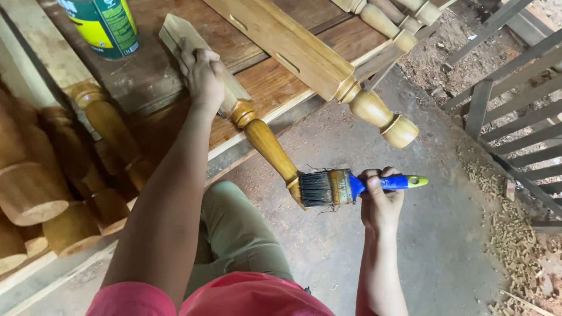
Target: Applying wood stain or varnish to carved wooden furniture legs using a brush.
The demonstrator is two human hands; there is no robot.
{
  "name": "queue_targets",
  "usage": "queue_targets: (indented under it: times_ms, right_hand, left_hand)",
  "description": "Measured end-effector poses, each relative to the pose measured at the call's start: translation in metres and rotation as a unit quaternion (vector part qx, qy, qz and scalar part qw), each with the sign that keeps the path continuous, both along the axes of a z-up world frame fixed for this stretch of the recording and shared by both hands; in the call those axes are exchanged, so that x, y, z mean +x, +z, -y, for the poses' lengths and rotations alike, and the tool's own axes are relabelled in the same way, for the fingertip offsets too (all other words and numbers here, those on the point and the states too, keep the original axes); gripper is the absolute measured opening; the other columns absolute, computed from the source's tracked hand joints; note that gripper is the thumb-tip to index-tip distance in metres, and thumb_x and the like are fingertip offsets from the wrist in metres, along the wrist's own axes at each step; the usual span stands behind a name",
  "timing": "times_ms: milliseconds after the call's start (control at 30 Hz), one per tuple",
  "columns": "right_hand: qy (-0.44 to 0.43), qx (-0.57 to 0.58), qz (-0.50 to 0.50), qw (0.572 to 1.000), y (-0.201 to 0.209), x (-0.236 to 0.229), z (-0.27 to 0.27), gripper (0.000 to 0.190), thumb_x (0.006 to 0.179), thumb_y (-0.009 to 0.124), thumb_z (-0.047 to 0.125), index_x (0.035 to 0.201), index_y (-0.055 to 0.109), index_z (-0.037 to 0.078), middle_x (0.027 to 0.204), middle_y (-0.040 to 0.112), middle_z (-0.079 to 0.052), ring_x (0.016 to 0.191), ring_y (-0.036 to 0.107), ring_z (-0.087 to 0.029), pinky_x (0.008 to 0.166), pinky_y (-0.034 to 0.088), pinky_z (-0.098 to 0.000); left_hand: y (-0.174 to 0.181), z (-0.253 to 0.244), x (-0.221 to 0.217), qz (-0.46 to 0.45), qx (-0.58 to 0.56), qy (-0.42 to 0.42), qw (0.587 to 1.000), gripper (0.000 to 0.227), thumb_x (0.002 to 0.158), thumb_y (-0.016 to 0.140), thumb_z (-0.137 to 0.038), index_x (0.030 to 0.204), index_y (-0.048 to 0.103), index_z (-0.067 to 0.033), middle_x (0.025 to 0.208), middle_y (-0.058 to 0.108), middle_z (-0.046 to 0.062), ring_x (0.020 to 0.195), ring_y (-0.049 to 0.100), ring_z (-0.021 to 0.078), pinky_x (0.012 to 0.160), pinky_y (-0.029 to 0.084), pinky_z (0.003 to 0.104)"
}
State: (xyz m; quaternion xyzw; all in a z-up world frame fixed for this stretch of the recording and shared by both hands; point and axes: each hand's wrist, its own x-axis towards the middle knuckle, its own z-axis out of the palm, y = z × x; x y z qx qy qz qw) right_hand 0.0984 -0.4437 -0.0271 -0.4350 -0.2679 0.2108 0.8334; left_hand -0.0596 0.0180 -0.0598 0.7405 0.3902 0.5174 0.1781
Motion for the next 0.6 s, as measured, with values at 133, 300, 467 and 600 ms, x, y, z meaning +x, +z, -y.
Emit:
queue_targets:
  times_ms: [133, 300, 467, 600]
  right_hand:
    - [0.017, -0.048, 0.023, 0.998, 0.027, -0.019, -0.003, 0.039, 0.089, 0.079, -0.001, 0.112, 0.049, 0.011, 0.101, 0.07, -0.013, 0.085, 0.068, -0.022, 0.065, 0.054, -0.0303]
    - [-0.01, -0.096, 0.084, 0.992, 0.037, -0.034, -0.011, 0.039, 0.088, 0.075, -0.005, 0.11, 0.046, 0.01, 0.096, 0.07, -0.015, 0.087, 0.072, -0.023, 0.075, 0.061, -0.0334]
    - [-0.036, -0.121, 0.17, 0.977, 0.028, -0.019, -0.01, 0.039, 0.092, 0.076, -0.008, 0.11, 0.045, 0.008, 0.094, 0.064, -0.01, 0.088, 0.067, -0.02, 0.081, 0.057, -0.0315]
    - [-0.09, -0.096, 0.189, 0.973, 0.047, -0.013, -0.019, 0.037, 0.088, 0.076, -0.005, 0.106, 0.047, 0.01, 0.092, 0.062, -0.006, 0.087, 0.068, -0.019, 0.084, 0.06, -0.0317]
  left_hand:
    - [0.036, 0.013, -0.001, -0.035, -0.155, 0.077, 0.984, 0.017, 0.095, 0.061, -0.02, 0.107, 0.067, -0.0109, 0.16, 0.028, 0.024, 0.144, 0.032, 0.0434, 0.109, 0.027, 0.062]
    - [0.033, 0.015, -0.009, -0.044, -0.274, 0.071, 0.958, 0.057, 0.083, 0.084, -0.028, 0.126, 0.053, -0.0082, 0.143, 0.046, 0.019, 0.127, 0.055, 0.0378, 0.105, 0.045, 0.052]
    - [0.024, 0.018, -0.011, 0.095, -0.23, -0.014, 0.969, 0.06, 0.072, 0.093, -0.015, 0.115, 0.052, -0.0057, 0.141, 0.043, 0.019, 0.115, 0.067, 0.0293, 0.103, 0.058, 0.038]
    - [0.033, 0.02, -0.01, 0.052, -0.235, 0.012, 0.971, 0.062, 0.074, 0.092, -0.013, 0.119, 0.049, -0.0076, 0.145, 0.037, 0.022, 0.124, 0.057, 0.0362, 0.105, 0.054, 0.04]
